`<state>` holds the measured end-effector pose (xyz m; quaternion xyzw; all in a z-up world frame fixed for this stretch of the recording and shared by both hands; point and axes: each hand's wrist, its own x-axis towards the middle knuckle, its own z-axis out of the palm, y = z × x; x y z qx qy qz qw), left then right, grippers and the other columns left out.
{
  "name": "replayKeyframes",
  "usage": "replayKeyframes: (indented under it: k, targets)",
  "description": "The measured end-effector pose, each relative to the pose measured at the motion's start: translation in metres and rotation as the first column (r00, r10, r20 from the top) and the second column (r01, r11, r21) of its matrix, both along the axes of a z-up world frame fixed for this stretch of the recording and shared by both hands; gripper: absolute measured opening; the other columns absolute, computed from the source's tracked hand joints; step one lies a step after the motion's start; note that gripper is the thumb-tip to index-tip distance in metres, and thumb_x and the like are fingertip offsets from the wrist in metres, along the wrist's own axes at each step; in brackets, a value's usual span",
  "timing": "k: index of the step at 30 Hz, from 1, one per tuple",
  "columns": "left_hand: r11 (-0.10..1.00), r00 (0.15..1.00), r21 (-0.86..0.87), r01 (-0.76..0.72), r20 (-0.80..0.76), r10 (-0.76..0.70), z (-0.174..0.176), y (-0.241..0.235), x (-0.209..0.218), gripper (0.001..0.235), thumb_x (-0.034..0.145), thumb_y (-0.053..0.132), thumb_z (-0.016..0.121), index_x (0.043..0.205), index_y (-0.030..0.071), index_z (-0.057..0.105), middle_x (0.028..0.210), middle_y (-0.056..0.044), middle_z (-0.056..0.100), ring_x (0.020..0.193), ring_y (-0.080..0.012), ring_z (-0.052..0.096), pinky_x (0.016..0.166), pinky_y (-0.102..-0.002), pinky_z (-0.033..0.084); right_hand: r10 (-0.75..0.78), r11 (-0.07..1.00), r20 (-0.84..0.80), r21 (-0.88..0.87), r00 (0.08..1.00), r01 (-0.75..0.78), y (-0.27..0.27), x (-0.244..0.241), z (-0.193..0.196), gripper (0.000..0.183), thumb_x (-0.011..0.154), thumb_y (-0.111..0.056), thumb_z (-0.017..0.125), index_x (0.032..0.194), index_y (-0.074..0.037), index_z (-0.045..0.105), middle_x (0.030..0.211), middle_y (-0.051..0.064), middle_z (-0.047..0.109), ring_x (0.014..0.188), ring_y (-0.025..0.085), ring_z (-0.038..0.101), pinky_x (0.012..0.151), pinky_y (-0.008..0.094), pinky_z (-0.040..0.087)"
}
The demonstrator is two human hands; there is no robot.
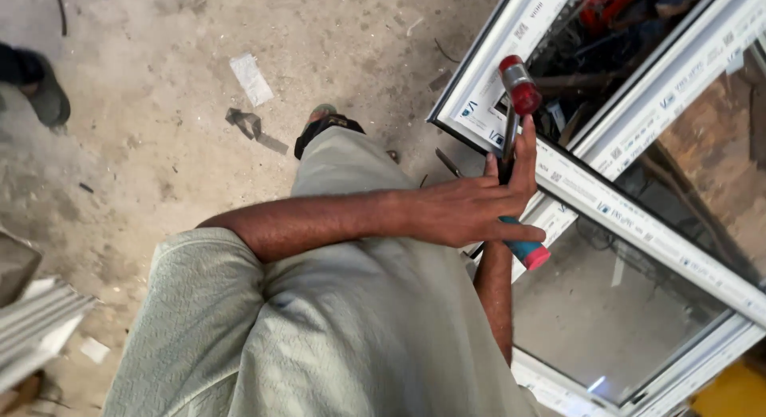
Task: The person kneels on the workshop floor holding a blue-handled punch against the hinge area of a white uPVC window frame and strikes it with a red mallet, driving pins or fasteners into the frame. They reposition the punch along the frame edge and repeat the hammering on successive spots while another person steadies the frame.
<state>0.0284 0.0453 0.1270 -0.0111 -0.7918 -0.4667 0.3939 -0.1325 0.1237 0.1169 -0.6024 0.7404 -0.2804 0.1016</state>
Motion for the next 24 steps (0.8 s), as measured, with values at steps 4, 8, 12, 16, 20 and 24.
replayKeyframes:
  k: [4,8,12,16,20,24]
  targets:
    - [0.983,0.983,-0.085,0.165,-0.062,-0.171,0.002,-0.02,-0.002,0.041,0.095,0.012,0.061,0.136,0.016,0.06,0.109,-0.005,0.056,0.108,-0.0247,0.06,0.094,-0.042,0.049,-0.096,0.995,0.003,-0.004,0.995,0.096,-0.009,0.021,0.008,0.047,0.112,-0.015,0.065,0.154,-0.012,0.044,0.168,0.016,0.041,0.159,0.036,0.041,0.13,0.047,0.041]
    - [0.979,0.981,-0.103,0.174,-0.064,-0.181,-0.012,-0.021,0.006,0.031,0.096,0.014,0.061,0.127,0.015,0.061,0.111,-0.003,0.058,0.106,-0.0206,0.06,0.092,-0.039,0.049,-0.139,0.985,-0.088,-0.117,0.986,0.128,0.017,0.042,-0.007,0.051,0.108,-0.013,0.069,0.153,-0.009,0.046,0.164,0.023,0.039,0.155,0.041,0.039,0.128,0.048,0.04]
    - [0.968,0.973,-0.137,0.208,-0.073,-0.219,-0.022,-0.033,0.015,0.033,0.094,0.013,0.061,0.126,0.016,0.063,0.11,-0.003,0.058,0.104,-0.0201,0.06,0.089,-0.039,0.048,-0.483,0.874,-0.022,-0.08,0.876,0.48,0.046,0.087,0.002,0.044,0.111,-0.006,0.059,0.155,-0.005,0.05,0.153,0.02,0.056,0.14,0.036,0.055,0.126,0.046,0.044]
    - [0.955,0.962,-0.192,0.225,-0.114,-0.249,-0.025,-0.039,0.015,0.036,0.091,0.016,0.062,0.127,0.013,0.062,0.111,-0.003,0.059,0.105,-0.0206,0.061,0.091,-0.038,0.047,-0.618,0.731,0.278,-0.143,0.736,0.667,0.057,0.136,0.018,0.057,0.104,-0.004,0.064,0.155,0.003,0.04,0.133,0.016,0.059,0.115,0.024,0.06,0.1,0.035,0.052]
    - [0.959,0.949,-0.173,0.226,-0.185,-0.257,-0.03,-0.042,0.009,0.038,0.092,0.016,0.062,0.129,0.012,0.061,0.111,-0.004,0.058,0.104,-0.0201,0.06,0.09,-0.036,0.046,-0.686,0.516,0.563,-0.07,0.461,0.854,0.052,0.184,0.036,0.046,0.109,-0.005,0.055,0.152,0.001,0.04,0.092,0.012,0.06,0.065,0.016,0.057,0.054,0.029,0.05]
    - [0.946,0.958,-0.226,0.231,-0.119,-0.262,-0.045,-0.037,-0.002,0.034,0.094,0.016,0.063,0.128,0.012,0.061,0.111,-0.005,0.058,0.105,-0.0197,0.06,0.09,-0.036,0.046,-0.708,0.499,0.535,-0.084,0.462,0.863,0.047,0.218,0.043,0.045,0.111,-0.005,0.054,0.153,0.001,0.039,0.092,0.009,0.057,0.064,0.014,0.054,0.051,0.029,0.045]
